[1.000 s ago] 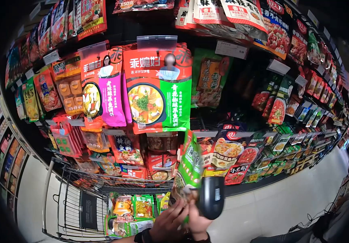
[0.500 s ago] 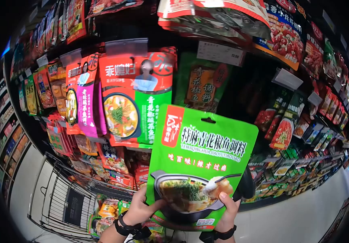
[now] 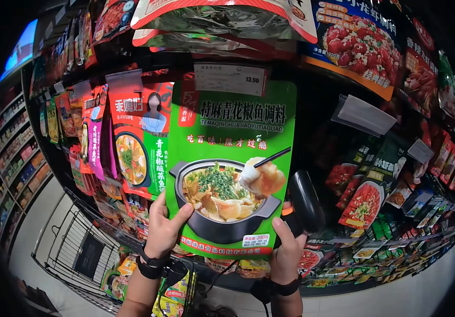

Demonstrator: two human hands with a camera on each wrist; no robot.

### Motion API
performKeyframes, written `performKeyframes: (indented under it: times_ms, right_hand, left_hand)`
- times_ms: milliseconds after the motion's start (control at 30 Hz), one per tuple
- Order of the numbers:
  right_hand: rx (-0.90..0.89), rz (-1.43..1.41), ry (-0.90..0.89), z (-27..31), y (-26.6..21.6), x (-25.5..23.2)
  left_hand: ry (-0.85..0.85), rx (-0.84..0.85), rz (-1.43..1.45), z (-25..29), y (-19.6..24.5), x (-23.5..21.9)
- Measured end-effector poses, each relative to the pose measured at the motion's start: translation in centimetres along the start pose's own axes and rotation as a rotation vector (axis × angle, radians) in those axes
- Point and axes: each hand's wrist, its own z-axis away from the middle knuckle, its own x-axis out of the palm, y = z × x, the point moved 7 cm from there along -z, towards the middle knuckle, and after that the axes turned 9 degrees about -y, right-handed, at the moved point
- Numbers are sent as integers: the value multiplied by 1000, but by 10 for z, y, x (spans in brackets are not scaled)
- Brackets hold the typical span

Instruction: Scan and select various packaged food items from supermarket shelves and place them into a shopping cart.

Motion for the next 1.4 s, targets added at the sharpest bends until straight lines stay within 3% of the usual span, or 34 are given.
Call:
performKeyframes:
  times_ms: [33,133,200,233,333,467,600,733,867,933,1067,1133,1233,1333,1400]
  right_hand:
    - [-99,399,-62,-1,-7,3]
    - [-135,423,-79,-3,-9,7]
    - [-342,1016,-184,3,-18,19]
    - [-341,1014,-186,1,-19,21]
    - [-45,157,-116,-11,-5,17]
    - [-81,266,-134,-13,-3,16]
    - [-80,133,-67,-20,4,9]
    - [-55,-18,-3,-28,10,3]
    - [11,-27,-60,-28,12,-1]
    - [40,-42,-78,-26,22,-4]
    - [-5,55,-50,-17,21,-6]
    - [10,91,-60,-8,22,-4]
    - [16,100,-95,-11,16,-9]
    - [47,100,-135,6,27,2]
    - [76,145,-123,15,27,0]
  left_hand:
    - [-1,-1,4,-3,2,1]
    - [10,-19,-3,-3,3,5]
    - [21,-47,-27,-2,1,5]
    - [24,-47,-29,-2,1,5]
    - [38,-56,-55,-3,0,5]
    - [56,-42,-28,-7,-7,5]
    - [68,-45,-14,-12,-22,2]
    - [135,44,-262,-30,-46,-12]
    - [210,79,-392,-42,-71,-21]
    - [250,203,-336,-40,-65,-17]
    - [308,138,-615,-31,-80,-20]
    - [220,-97,-707,-17,-64,-9]
    - [123,107,-808,-9,-45,13]
    - [156,267,-1098,28,-13,15]
    - [60,341,-1346,46,-7,22]
